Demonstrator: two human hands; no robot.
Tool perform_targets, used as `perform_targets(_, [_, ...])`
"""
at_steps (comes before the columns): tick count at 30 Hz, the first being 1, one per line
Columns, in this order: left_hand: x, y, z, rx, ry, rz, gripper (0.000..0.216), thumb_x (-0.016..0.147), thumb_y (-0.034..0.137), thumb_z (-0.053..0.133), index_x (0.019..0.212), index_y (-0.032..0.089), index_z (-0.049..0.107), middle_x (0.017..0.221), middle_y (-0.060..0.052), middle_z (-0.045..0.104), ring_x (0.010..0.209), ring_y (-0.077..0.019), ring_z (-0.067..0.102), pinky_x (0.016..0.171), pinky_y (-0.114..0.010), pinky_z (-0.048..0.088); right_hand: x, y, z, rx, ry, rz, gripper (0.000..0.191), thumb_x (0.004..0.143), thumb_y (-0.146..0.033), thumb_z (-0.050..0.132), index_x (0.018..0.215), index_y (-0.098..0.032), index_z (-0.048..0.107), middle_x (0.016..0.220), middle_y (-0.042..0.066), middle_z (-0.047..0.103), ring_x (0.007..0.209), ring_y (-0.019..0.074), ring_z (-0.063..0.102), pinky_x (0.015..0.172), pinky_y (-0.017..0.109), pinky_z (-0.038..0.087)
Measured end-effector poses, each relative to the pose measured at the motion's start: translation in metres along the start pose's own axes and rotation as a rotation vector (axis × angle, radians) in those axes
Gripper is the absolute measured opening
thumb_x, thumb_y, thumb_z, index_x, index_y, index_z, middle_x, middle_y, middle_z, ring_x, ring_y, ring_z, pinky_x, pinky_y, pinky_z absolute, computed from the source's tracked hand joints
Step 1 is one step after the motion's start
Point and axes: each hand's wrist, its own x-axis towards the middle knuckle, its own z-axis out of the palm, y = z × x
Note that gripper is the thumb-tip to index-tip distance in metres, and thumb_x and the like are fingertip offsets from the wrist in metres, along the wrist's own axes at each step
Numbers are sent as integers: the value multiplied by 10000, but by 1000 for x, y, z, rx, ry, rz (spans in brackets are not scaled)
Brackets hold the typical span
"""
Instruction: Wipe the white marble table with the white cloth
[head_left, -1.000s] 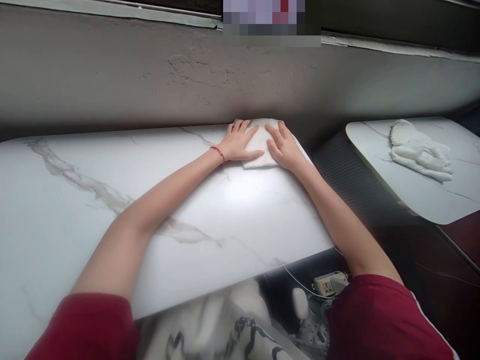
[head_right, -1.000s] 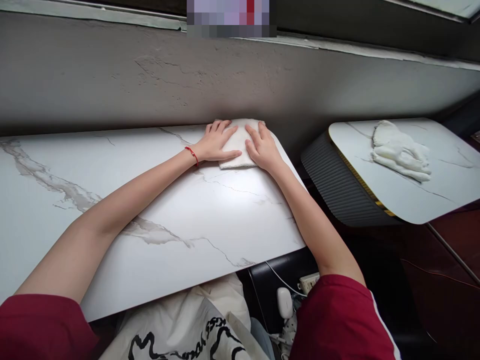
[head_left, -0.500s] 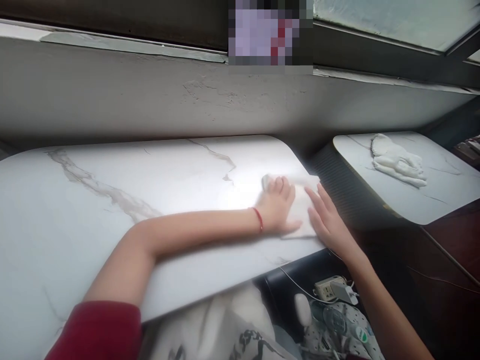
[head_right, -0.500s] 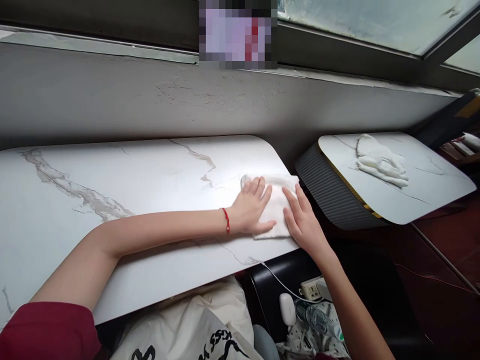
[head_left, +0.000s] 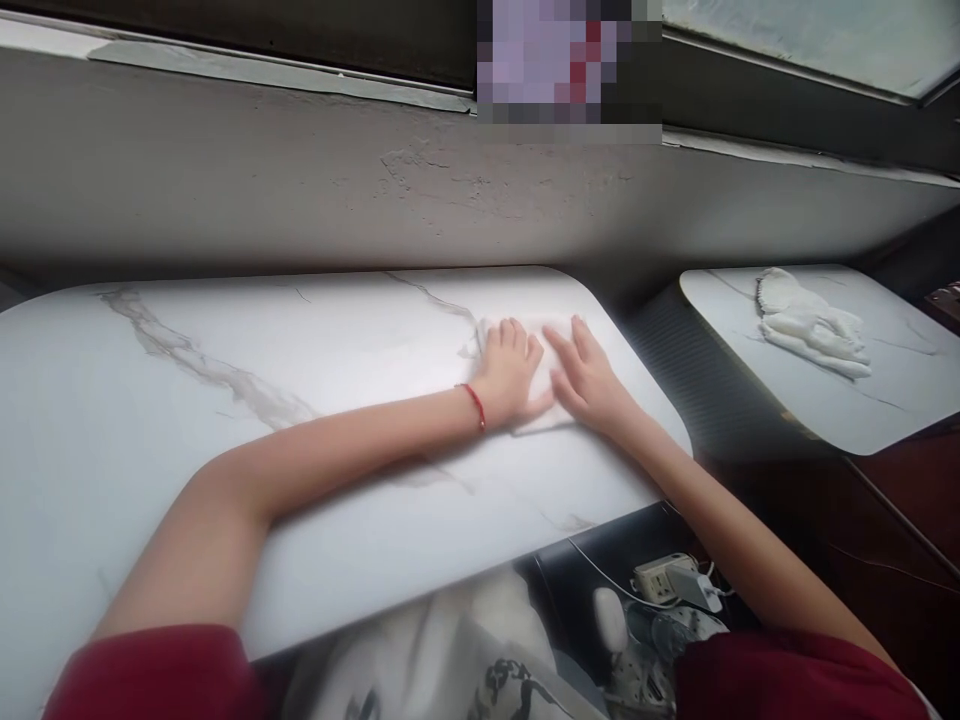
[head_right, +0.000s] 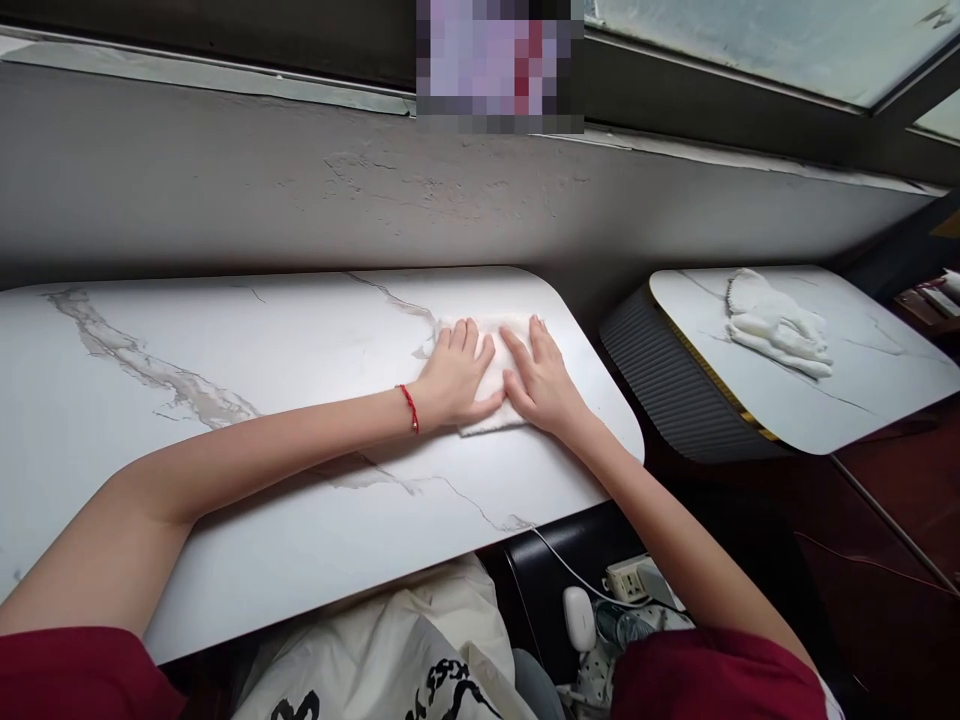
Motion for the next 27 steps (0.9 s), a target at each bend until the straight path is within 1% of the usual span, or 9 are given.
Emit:
perform_targets(2, [12, -23, 3, -9, 36, -35, 795, 970, 535, 462, 1528, -31, 423, 1591, -342, 390, 1468, -470, 390, 1170, -579, 309, 30, 5, 11, -8, 2, -17, 649, 1007, -493, 320, 1595, -222, 367, 1713, 153, 211, 1593, 408, 185, 1213, 696, 284])
perform_targets(5, [26, -56, 5, -24, 64, -66, 783, 966, 525, 472, 1527, -19, 431, 1597, -332, 386, 1478, -462, 376, 1171, -564, 299, 70, 6, 25, -57, -18, -3, 668, 999, -479, 341, 1582, -156, 394, 1691, 202, 241, 1583, 416, 200, 1219, 667, 287])
perform_targets(9, [38, -96, 5, -31, 78, -95, 765, 958, 516, 463, 1522, -1, 448, 1576, -308, 421, 1450, -434, 404, 1174, -529, 293, 118, 2, 41, -96, -27, -6, 676, 996, -472, 347, 1592, -154, 378, 1657, 200, 291, 1566, 400, 235, 1234, 615, 283])
perform_targets(12, [44, -116, 7, -60, 129, -119, 733, 934, 508, 494, 1481, 19, 502, 1527, -294, 477, 1384, -429, 455, 1146, -531, 315, 145, 1, 53, -68, 4, -12, 655, 983, -443, 345, 1569, -153, 396, 1595, 211, 373, 1516, 397, 310, 1221, 600, 300])
perform_targets(16, [49, -124, 10, -72, 168, -125, 691, 920, 479, 493, 1462, 52, 523, 1514, -278, 493, 1370, -422, 453, 1112, -541, 333, 159, 2, 62, -40, 49, 0, 622, 964, -439, 363, 1527, -183, 431, 1521, 199, 443, 1443, 392, 390, 1192, 596, 331])
perform_targets(19, [49, -124, 10, -58, 158, -123, 711, 912, 489, 484, 1472, 52, 510, 1517, -280, 487, 1380, -423, 443, 1112, -547, 328, 159, 2, 61, -39, 44, 0, 622, 960, -442, 368, 1526, -192, 425, 1516, 196, 441, 1432, 398, 389, 1183, 601, 333])
perform_targets(23, [49, -123, 9, -57, 144, -123, 732, 906, 490, 484, 1475, 31, 503, 1523, -295, 471, 1389, -437, 432, 1125, -560, 316, 156, -1, 57, -48, 30, 5, 635, 954, -426, 368, 1531, -167, 419, 1523, 211, 424, 1421, 394, 400, 1188, 584, 330])
perform_targets(27, [49, -123, 10, -85, 165, -127, 715, 901, 473, 500, 1464, 33, 515, 1510, -294, 484, 1381, -443, 440, 1128, -565, 312, 156, -2, 56, -52, 29, 3, 631, 954, -426, 368, 1527, -165, 424, 1520, 213, 432, 1417, 391, 405, 1186, 574, 333])
